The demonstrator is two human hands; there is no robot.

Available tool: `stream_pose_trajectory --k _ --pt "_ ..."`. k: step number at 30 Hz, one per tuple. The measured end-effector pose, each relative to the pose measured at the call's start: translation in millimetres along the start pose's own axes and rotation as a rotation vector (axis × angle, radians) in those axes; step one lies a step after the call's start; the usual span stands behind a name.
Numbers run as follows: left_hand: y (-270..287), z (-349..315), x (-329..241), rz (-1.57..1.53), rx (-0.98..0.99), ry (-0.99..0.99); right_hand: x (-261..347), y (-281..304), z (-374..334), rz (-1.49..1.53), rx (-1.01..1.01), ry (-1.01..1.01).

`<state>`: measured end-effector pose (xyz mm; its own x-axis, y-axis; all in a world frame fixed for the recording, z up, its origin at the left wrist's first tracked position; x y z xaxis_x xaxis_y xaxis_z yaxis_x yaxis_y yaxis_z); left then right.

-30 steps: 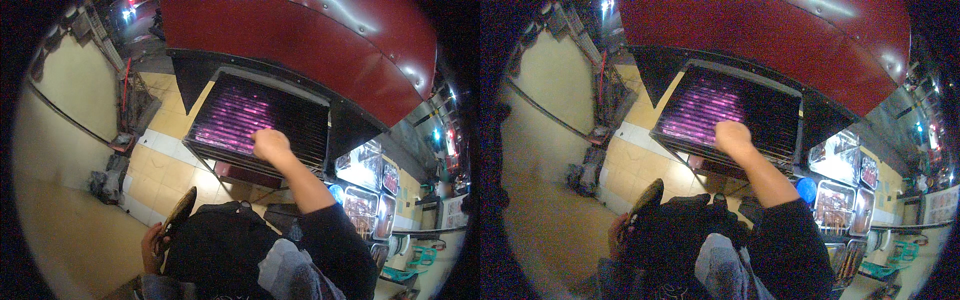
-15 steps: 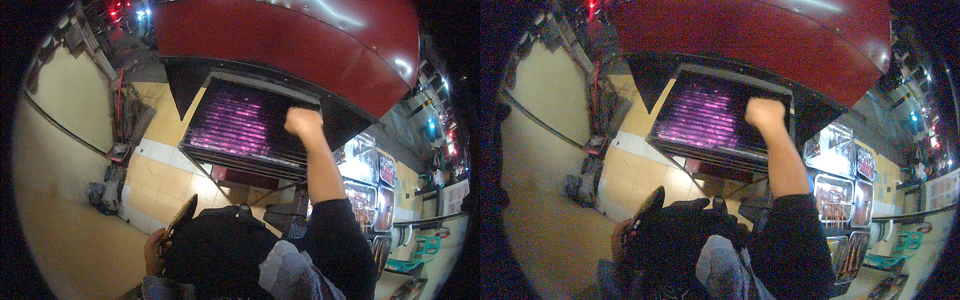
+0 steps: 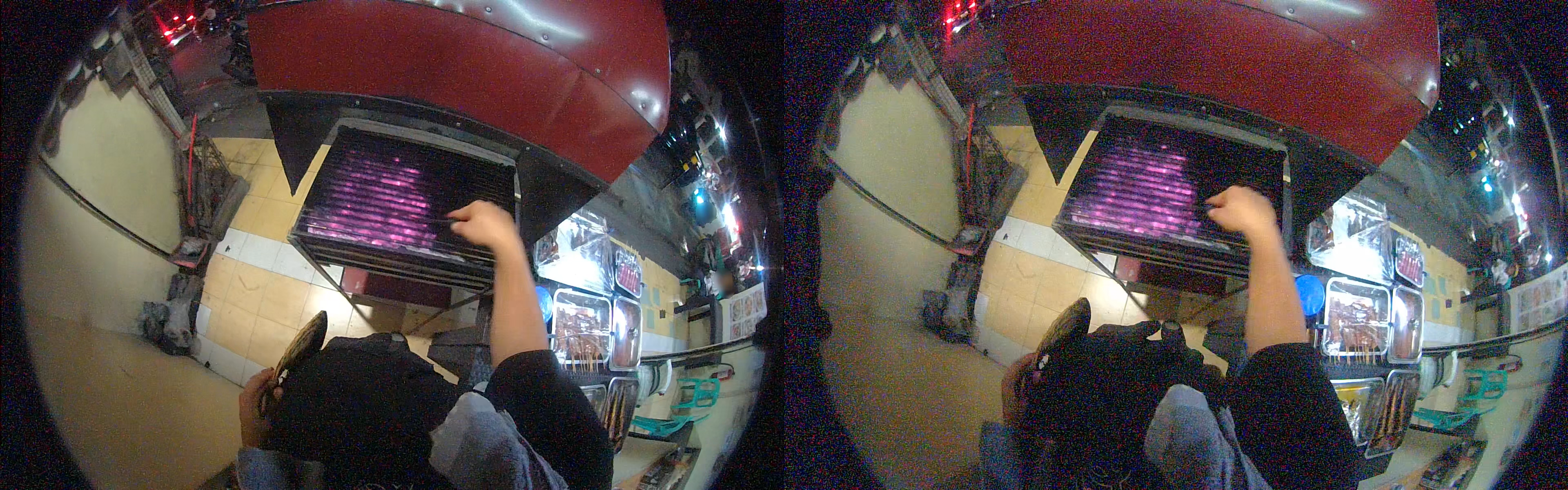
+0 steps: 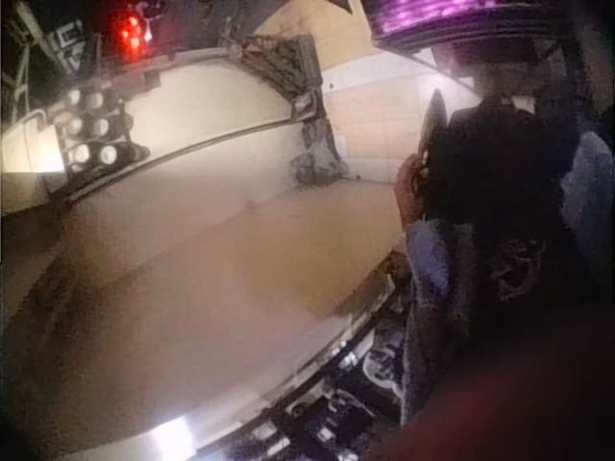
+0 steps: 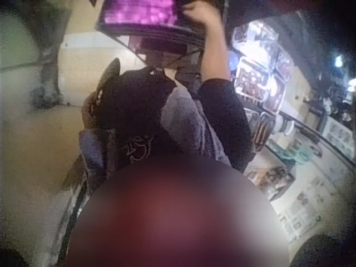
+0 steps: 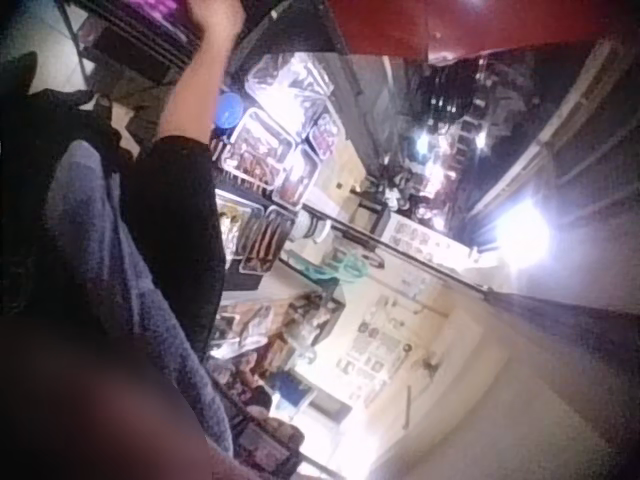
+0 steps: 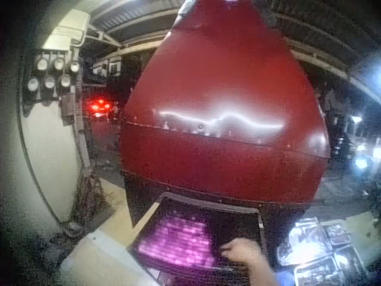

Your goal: The person grills skewered meat on a charcoal grill at a street food stall. They use a woven fan to stoke the coals and tongs to turn the skewers, then remove cooked skewers and place them into metal trays.

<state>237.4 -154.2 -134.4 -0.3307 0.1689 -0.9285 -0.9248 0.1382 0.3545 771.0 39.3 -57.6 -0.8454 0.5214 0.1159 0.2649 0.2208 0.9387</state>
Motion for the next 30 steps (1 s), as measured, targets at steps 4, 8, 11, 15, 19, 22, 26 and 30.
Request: stream_pose_trajectory --k 4,8,11,15,19,22,26,30 --pt "-4.6 14.1 -2.0 0.132 0.102 -0.107 20.1 -29.4 -11.1 -0.005 -0.080 0.176" --pt "-2.3 32.3 1.3 0.205 0.191 -0.301 -20.4 5.8 -18.7 0.057 -0.123 0.160" --pt "-3.8 41.0 14.6 0.250 0.275 -0.201 -26.8 11.6 -28.2 0.074 -0.041 0.078" --pt "-13.1 44.6 30.5 -0.164 0.218 0.103 10.2 -11.5 -47.9 0.074 -0.082 0.078" --pt "-19.1 45.6 29.6 -0.335 0.150 0.277 3.8 -13.6 -65.0 0.102 -0.150 0.177" --pt "-23.0 54.6 12.8 -0.123 0.281 -0.114 -53.0 -9.7 -72.8 0.270 -0.334 0.097" --pt "-25.0 64.7 17.0 -0.319 0.286 0.131 -111.4 -82.5 -91.0 0.335 -0.291 -0.111" --pt "-20.9 71.7 29.6 -0.461 0.271 0.348 -133.8 -220.5 -173.2 0.512 -0.176 -0.386"
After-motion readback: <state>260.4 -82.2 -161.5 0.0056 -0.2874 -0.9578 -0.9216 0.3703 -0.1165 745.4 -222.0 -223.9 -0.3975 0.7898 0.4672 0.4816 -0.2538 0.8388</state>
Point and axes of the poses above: each hand's wrist, its own z-axis towards the middle knuckle, its own y-axis out of the back of the hand, x = y × z, the point moved 3 cm from there along z, towards the middle knuckle, and after that the axes turned 12 degrees about -y, right-handed, at the moved point
